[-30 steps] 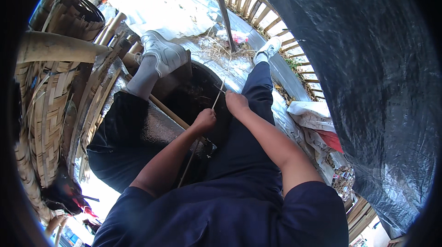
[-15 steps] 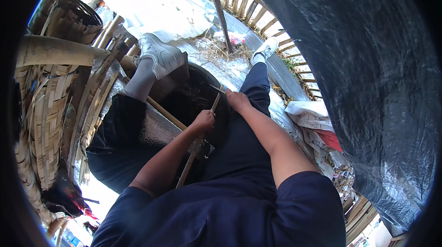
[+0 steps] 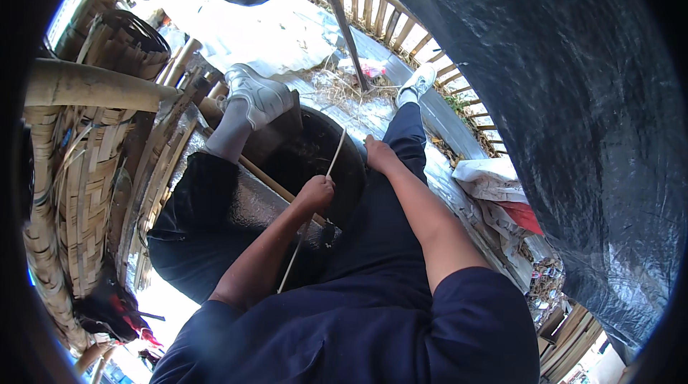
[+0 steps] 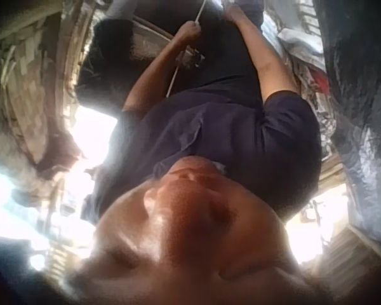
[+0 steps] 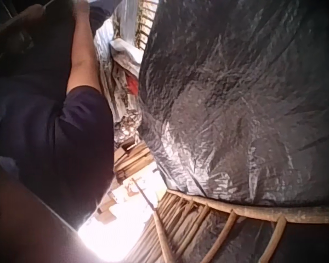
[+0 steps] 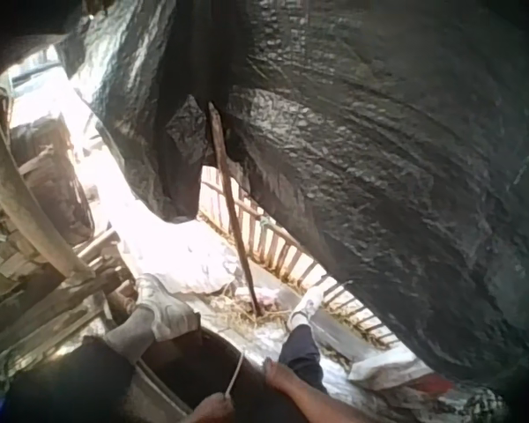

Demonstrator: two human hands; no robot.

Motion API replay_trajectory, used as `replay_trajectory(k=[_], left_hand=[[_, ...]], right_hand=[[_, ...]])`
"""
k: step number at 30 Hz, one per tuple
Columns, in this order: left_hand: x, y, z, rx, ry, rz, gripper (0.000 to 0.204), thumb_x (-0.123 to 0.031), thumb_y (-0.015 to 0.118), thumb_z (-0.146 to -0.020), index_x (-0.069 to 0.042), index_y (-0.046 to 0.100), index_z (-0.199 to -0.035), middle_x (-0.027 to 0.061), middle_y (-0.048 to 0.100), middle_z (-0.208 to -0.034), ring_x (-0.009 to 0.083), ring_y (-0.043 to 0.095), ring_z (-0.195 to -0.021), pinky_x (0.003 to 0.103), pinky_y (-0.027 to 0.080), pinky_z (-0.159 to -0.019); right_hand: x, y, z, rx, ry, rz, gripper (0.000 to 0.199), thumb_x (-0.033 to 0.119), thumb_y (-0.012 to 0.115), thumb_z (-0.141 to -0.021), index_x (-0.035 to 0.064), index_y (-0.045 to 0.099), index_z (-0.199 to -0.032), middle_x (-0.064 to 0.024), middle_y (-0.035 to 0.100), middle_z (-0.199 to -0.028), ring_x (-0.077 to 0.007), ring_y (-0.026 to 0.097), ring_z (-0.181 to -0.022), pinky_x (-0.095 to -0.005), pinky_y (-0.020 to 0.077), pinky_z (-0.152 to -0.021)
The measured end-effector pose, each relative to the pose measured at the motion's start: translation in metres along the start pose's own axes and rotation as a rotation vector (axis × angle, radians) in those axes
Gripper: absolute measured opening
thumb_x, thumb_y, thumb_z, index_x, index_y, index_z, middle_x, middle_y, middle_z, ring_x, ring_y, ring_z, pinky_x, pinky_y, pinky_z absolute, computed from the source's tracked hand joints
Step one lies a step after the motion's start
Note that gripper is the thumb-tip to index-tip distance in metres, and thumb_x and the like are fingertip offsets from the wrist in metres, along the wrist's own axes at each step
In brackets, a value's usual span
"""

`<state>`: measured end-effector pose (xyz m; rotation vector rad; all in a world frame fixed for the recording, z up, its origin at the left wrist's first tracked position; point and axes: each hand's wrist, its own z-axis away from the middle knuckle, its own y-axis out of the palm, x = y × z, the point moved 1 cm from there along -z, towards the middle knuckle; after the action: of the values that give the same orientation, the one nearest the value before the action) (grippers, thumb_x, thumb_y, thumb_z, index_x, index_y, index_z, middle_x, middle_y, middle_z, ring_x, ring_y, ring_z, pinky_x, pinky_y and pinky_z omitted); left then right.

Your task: The person splits and shapes bamboo sticks by carving, peeling, and cutting them with a knife.

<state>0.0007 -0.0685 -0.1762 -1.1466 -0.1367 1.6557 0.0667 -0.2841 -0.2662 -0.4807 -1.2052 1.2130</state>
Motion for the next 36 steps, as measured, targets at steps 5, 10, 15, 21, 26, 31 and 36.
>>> replay_trajectory(k=[5, 10, 15, 21, 26, 31, 36], left_hand=[[-0.027, -0.049, 0.028, -0.249, -0.289, 0.516, 0.041, -0.032, 0.039, -0.1, 0.002, 0.062, -0.094, 0.0204, 0.065, -0.083, 0.0372, 0.064, -0.079, 0.044, 0.049, -0.072], [-0.055, -0.083, 0.048, -0.165, -0.134, 0.967, 0.036, -0.032, 0.037, -0.103, -0.003, 0.056, -0.095, 0.0038, 0.052, -0.069, 0.013, 0.05, -0.056, 0.029, 0.043, -0.054], [-0.076, -0.097, 0.068, -0.134, -0.016, 1.014, 0.034, -0.035, 0.038, -0.103, -0.006, 0.053, -0.092, -0.0016, 0.048, -0.068, 0.0056, 0.044, -0.054, 0.023, 0.037, -0.048], [-0.1, -0.109, 0.096, -0.043, 0.129, 1.007, 0.035, -0.037, 0.036, -0.103, -0.007, 0.052, -0.091, -0.0011, 0.047, -0.069, 0.0074, 0.044, -0.05, 0.024, 0.038, -0.045], [-0.104, -0.137, 0.126, -0.103, 0.262, 1.122, 0.05, -0.052, 0.033, -0.1, -0.005, 0.051, -0.107, 0.0084, 0.057, -0.089, 0.0181, 0.061, -0.076, 0.031, 0.052, -0.068], [-0.092, -0.179, 0.142, -0.136, 0.357, 1.079, 0.06, -0.058, 0.035, -0.097, -0.003, 0.051, -0.113, 0.013, 0.06, -0.104, 0.0252, 0.061, -0.101, 0.04, 0.049, -0.089], [-0.078, -0.196, 0.142, -0.089, 0.324, 1.039, 0.059, -0.055, 0.03, -0.1, -0.002, 0.052, -0.113, 0.0155, 0.061, -0.106, 0.0264, 0.062, -0.102, 0.039, 0.049, -0.09]], right_hand=[[0.016, -0.048, 0.01, -0.277, 0.071, -0.284, 0.026, 0.021, 0.048, -0.095, -0.0043, 0.049, -0.098, -0.0328, 0.061, -0.085, -0.0491, 0.06, -0.083, -0.0549, 0.0463, -0.074], [0.051, -0.098, 0.036, -0.323, 0.101, -0.643, 0.036, 0.033, 0.053, -0.096, -0.001, 0.052, -0.085, -0.019, 0.063, -0.072, -0.0298, 0.058, -0.053, -0.0385, 0.0456, -0.052], [0.129, -0.148, 0.063, -0.274, 0.045, -1.399, 0.024, 0.029, 0.055, -0.097, 0.0071, 0.046, -0.092, -0.0092, 0.064, -0.079, -0.0053, 0.041, -0.044, -0.0237, 0.0338, -0.042], [0.172, -0.186, 0.081, -0.392, -0.105, -1.359, 0.025, 0.012, 0.062, -0.092, 0.0106, 0.037, -0.087, -0.0118, 0.066, -0.083, -0.0078, 0.05, -0.05, -0.0228, 0.038, -0.044], [0.196, -0.228, 0.102, -0.412, -0.192, -1.513, 0.021, 0.011, 0.059, -0.094, 0.0114, 0.039, -0.086, -0.0117, 0.065, -0.084, -0.01, 0.052, -0.054, -0.0232, 0.0407, -0.05], [0.182, -0.256, 0.099, -0.443, -0.255, -1.548, 0.019, 0.011, 0.058, -0.094, 0.0095, 0.042, -0.084, -0.0117, 0.062, -0.082, -0.012, 0.053, -0.056, -0.0263, 0.0426, -0.052], [0.186, -0.238, 0.1, -0.331, -0.229, -1.499, 0.017, 0.013, 0.056, -0.096, 0.0083, 0.043, -0.086, -0.0107, 0.061, -0.082, -0.0134, 0.053, -0.056, -0.0282, 0.0437, -0.055]])
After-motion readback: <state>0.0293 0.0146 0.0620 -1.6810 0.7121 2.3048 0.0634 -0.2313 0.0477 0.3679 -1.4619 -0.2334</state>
